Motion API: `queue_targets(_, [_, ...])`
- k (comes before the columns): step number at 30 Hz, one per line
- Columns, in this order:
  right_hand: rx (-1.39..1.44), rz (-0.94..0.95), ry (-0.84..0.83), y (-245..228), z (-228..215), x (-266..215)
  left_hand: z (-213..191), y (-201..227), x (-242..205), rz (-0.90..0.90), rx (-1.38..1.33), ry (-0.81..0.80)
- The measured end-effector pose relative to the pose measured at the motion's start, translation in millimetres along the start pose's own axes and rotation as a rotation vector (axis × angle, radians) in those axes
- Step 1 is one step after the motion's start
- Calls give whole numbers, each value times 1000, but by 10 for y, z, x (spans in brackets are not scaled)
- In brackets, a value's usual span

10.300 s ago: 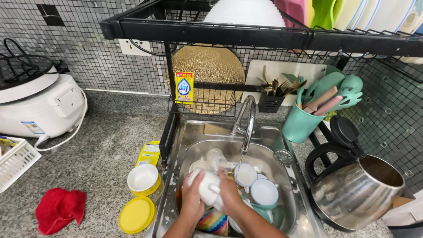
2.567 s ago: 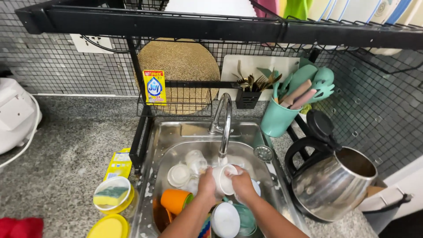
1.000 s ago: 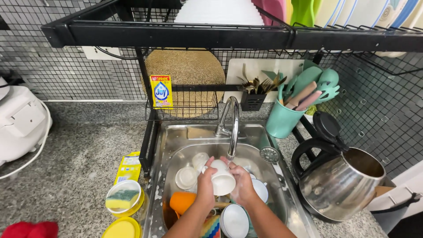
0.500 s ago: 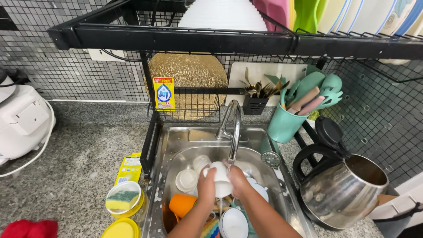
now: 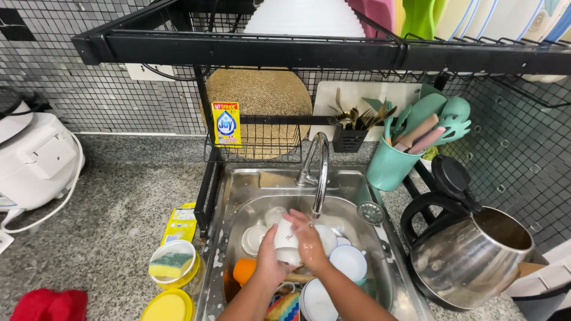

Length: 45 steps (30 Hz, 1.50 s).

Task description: Washing and rinsing various bowls and cups in a kitchen sink and placing them on a drying rack.

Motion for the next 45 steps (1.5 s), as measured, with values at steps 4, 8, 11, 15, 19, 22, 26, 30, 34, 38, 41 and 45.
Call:
queue_targets(4, [333,465,46,444,-38,-17,33,-82,25,-48,11,-43])
queue_targets(8, [84,393,150,216,-145,-16,56,-107,-14,-78,-13,-31])
queue_targets(11, [-137,41,267,-325,-230,29,83,-96,-51,-76,-21,-39])
queue_targets(15, [-175,-12,236,-382,-252,-25,106,-85,-108,-114,-36,-13])
queue_targets(19, [-363,86,45,-385,-250,60,101,-123,-119,-122,94,-11])
queue_targets(22, [-363,267,44,-265,-344,107,94,-177,-75,-141,56,-70])
queue_targets(26, [-437,214,-129,-253,-287,77,34,-202,-14,-148,-9,-32])
queue_targets(30, [-479,-23,-444,-566,-53,42,-342,-391,682,-285,-171,-242])
queue_targets(34, [-454,33,-255,-266,-127,61,24,-162,75,-194,-38,-117])
queue_targets(38, [-165,519,181,508,-470,40,158,-138,59,-154,-29,-210])
queue_targets(41, [504,883,130,348,-359,-59,309,-150,43,-136,-47,-301])
queue_targets(45, [816,939,122,265,-303,-118,422,-238,127,-118,-89,-364])
Point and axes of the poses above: each hand's wrist, its own x-axis towards the middle knuckle, its own z-axis out of the palm, y = z × x, the point moved 6 cm from there along x, towards the middle knuckle, and after that the axes turned 2 degrees about -z, right-handed, at the moved point
